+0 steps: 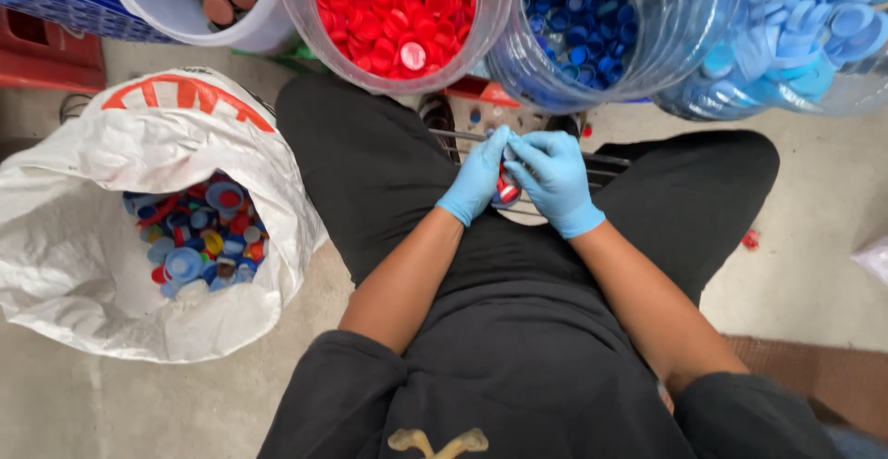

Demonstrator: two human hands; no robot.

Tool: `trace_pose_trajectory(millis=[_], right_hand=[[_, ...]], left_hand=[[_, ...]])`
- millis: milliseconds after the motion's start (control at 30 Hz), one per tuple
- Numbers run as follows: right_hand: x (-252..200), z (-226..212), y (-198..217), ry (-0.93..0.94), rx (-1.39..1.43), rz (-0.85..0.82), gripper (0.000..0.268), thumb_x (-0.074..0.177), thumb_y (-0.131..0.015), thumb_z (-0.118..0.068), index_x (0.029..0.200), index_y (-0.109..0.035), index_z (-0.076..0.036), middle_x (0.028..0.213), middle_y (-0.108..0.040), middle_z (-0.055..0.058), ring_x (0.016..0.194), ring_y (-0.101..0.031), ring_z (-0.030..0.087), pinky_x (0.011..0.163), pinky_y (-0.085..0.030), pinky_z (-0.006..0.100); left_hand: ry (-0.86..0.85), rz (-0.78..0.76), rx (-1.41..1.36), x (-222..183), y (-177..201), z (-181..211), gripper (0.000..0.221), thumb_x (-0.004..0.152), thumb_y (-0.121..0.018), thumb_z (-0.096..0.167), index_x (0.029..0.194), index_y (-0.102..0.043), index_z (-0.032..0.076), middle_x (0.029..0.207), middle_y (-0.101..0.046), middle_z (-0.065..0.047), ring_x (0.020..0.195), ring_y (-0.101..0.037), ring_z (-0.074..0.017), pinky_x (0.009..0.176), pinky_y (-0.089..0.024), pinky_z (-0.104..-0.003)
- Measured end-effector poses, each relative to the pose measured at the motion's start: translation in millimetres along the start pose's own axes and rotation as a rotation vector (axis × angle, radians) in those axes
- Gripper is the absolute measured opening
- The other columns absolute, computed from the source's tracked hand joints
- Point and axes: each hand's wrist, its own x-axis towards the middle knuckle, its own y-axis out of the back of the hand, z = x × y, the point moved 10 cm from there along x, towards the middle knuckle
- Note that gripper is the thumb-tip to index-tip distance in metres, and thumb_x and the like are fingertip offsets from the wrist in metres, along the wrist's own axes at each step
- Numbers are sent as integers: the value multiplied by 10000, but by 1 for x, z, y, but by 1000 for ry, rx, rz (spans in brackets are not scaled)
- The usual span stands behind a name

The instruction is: The person sits cross-legged on the floor and sorts plastic bottle caps by color. They pick caps from a large white sack, separate them by hand, and place them into clear containers filled with red, blue, and other colored caps.

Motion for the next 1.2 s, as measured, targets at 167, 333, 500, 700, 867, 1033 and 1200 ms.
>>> trace_pose_trajectory(millis=[167,333,500,700,867,1033,1200], right_hand=[[-6,11,9,-77,-16,30,305,906,-827,-143,1198,-759,-90,1085,-687,91,916,-661,317,788,-541,441],[8,10,29,-260,130,27,332,894,-832,-70,1213,-741,-71,1087,-669,90,889,-691,309,806,-570,435],[14,3,40,-377,344,48,387,856,-845,-9,1224,-727,-28,1093,-664,95,897,-722,296,816,-586,427],[22,1,52,-337,321,59,354,882,-813,26,1225,-734,-17,1237,-651,154,943,-729,330,786,-607,422],[15,3,50,-204,113,36,392,865,-871,-130,1236,-752,-82,1271,-676,137,1079,-674,367,927,-534,488],[13,10,46,-214,100,11,367,845,-893,-176,1176,-763,-83,1214,-718,110,1068,-684,327,945,-518,450],[13,3,51,-163,111,42,345,856,-883,-186,1172,-770,-103,1164,-736,64,1034,-620,263,933,-481,420]], left_hand=[[-27,-42,152,-39,-48,41,425,1107,-520,462,1117,-703,78,1108,-682,-38,1014,-617,-101,925,-556,-254],[-111,-122,259,-39,-61,40,409,1125,-522,395,1309,-677,64,1261,-668,-121,1172,-586,-163,1117,-475,-408],[-78,-117,166,-62,-77,58,384,1119,-538,371,1282,-676,52,1164,-672,-79,1072,-605,-152,1134,-464,-420],[-71,-230,80,-44,-67,46,374,1095,-593,297,1416,-597,106,1160,-686,-73,967,-641,-115,983,-592,-382],[-18,-311,-21,-41,-68,32,405,1088,-590,190,1480,-528,110,1193,-683,-63,963,-669,-99,865,-644,-364],[49,-240,-48,-29,-50,16,379,1090,-588,176,1447,-555,51,1168,-682,-105,937,-643,-115,907,-627,-359],[67,-183,-34,-40,-64,35,335,1071,-627,258,1328,-653,44,940,-696,-68,812,-651,-122,850,-629,-362]])
